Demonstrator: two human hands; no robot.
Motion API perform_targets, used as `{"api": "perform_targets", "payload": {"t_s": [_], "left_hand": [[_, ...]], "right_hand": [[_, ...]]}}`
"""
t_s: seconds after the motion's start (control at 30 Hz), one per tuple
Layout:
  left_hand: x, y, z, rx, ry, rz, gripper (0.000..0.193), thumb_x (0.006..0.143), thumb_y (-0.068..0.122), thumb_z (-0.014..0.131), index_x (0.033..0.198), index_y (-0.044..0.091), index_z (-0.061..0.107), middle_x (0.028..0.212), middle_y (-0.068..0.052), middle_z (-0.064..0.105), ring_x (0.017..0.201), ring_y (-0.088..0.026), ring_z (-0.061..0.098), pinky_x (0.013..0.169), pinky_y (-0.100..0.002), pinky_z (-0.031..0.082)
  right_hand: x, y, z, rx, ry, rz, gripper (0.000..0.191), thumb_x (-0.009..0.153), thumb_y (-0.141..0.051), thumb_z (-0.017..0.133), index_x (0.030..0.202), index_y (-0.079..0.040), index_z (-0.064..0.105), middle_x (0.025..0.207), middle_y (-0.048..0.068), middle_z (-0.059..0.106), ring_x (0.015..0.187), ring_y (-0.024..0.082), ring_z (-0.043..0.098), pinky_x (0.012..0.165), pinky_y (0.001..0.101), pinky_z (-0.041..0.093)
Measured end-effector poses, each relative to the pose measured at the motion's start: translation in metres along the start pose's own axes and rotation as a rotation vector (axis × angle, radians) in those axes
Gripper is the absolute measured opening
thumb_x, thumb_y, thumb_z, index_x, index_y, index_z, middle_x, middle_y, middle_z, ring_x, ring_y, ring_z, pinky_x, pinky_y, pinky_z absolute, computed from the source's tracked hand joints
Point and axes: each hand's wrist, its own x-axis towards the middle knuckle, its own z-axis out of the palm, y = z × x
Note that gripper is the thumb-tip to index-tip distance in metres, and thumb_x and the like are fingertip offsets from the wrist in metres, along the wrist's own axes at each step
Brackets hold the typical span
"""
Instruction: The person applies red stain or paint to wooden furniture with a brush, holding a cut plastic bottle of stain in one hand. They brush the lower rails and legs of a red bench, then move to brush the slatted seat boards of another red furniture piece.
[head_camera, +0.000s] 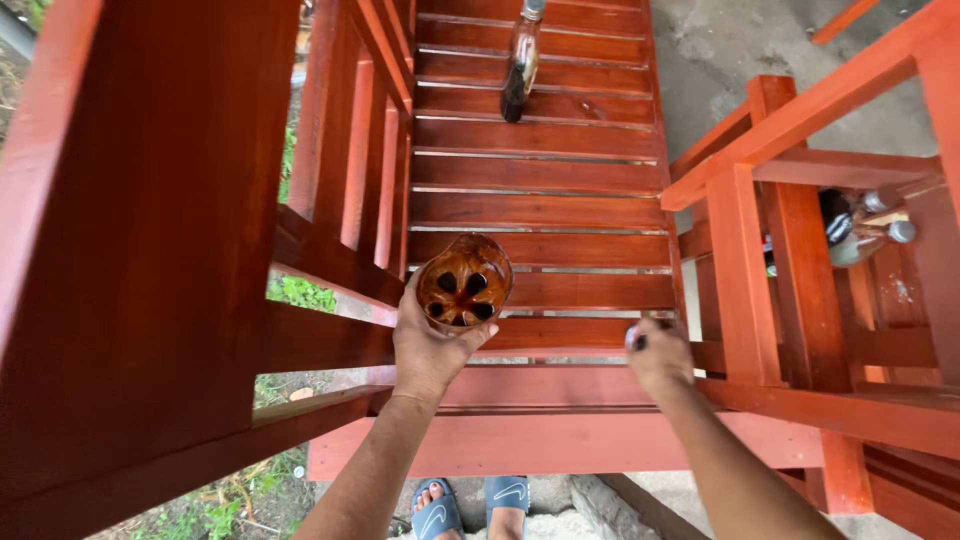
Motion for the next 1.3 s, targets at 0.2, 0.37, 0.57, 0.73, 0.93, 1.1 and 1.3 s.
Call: {"api": "perform_targets", "payload": {"t_s": [0.2, 0.37, 0.57, 0.73, 0.93, 1.1, 1.3], "left_hand": [[0.002, 0.003, 0.012, -0.042, -0.015, 0.057, 0.100, 0.061, 0.000, 0.093, 0.144, 0.005, 0.038, 0.138, -0.010, 0.056, 0.126, -0.022, 0.061, 0.101, -0.033, 0.053], [0.006, 0.003, 0.011, -0.107, -0.043, -0.030, 0.100, 0.061, -0.001, 0.089, 0.145, 0.006, 0.036, 0.138, -0.008, 0.056, 0.125, -0.021, 0.063, 0.097, -0.034, 0.057], [0.008, -0.001, 0.010, -0.260, -0.053, 0.015, 0.099, 0.062, 0.002, 0.088, 0.145, 0.005, 0.034, 0.139, -0.009, 0.057, 0.124, -0.022, 0.065, 0.098, -0.037, 0.057], [0.011, -0.005, 0.003, 0.001, -0.005, 0.042, 0.100, 0.062, 0.002, 0.094, 0.145, 0.007, 0.038, 0.138, -0.009, 0.057, 0.126, -0.021, 0.061, 0.105, -0.035, 0.050], [0.014, -0.005, 0.004, -0.167, -0.003, 0.016, 0.097, 0.062, 0.002, 0.089, 0.145, 0.008, 0.039, 0.138, -0.008, 0.057, 0.125, -0.020, 0.062, 0.101, -0.035, 0.055], [0.011, -0.001, 0.006, -0.070, 0.022, 0.103, 0.097, 0.061, 0.003, 0.094, 0.143, 0.006, 0.042, 0.137, -0.009, 0.059, 0.125, -0.020, 0.062, 0.103, -0.034, 0.053], [0.009, -0.002, -0.006, -0.210, 0.035, 0.155, 0.099, 0.055, 0.005, 0.095, 0.139, 0.004, 0.043, 0.132, -0.010, 0.060, 0.121, -0.021, 0.063, 0.102, -0.035, 0.058]], "right_hand": [[-0.023, -0.028, -0.002, -0.013, -0.018, -0.124, 0.030, 0.090, -0.024, 0.070, 0.118, -0.025, 0.061, 0.118, 0.015, 0.066, 0.104, 0.036, 0.071, 0.089, 0.0463, 0.059], [-0.002, 0.007, -0.014, -0.004, 0.076, -0.110, 0.037, 0.088, -0.022, 0.071, 0.123, -0.023, 0.061, 0.122, 0.019, 0.063, 0.109, 0.041, 0.067, 0.090, 0.0500, 0.057], [0.017, 0.013, 0.006, -0.075, -0.073, 0.074, 0.029, 0.098, -0.023, 0.061, 0.126, -0.019, 0.059, 0.114, 0.021, 0.072, 0.111, 0.038, 0.069, 0.095, 0.0500, 0.054], [0.025, 0.023, 0.007, -0.008, 0.105, 0.015, 0.037, 0.086, -0.021, 0.071, 0.121, -0.022, 0.061, 0.117, 0.021, 0.065, 0.105, 0.040, 0.069, 0.089, 0.0495, 0.056], [0.023, 0.014, 0.015, 0.215, 0.047, 0.001, 0.027, 0.090, -0.020, 0.070, 0.115, -0.025, 0.063, 0.109, 0.018, 0.073, 0.100, 0.037, 0.072, 0.082, 0.0485, 0.059], [-0.015, -0.066, 0.031, 0.402, -0.015, -0.148, 0.030, 0.083, -0.017, 0.074, 0.109, -0.025, 0.062, 0.104, 0.017, 0.070, 0.094, 0.033, 0.073, 0.069, 0.0417, 0.064], [-0.084, -0.165, 0.025, 0.586, -0.116, -0.441, 0.016, 0.088, -0.022, 0.069, 0.104, -0.023, 0.066, 0.094, 0.014, 0.077, 0.087, 0.032, 0.077, 0.076, 0.0416, 0.062]]}}
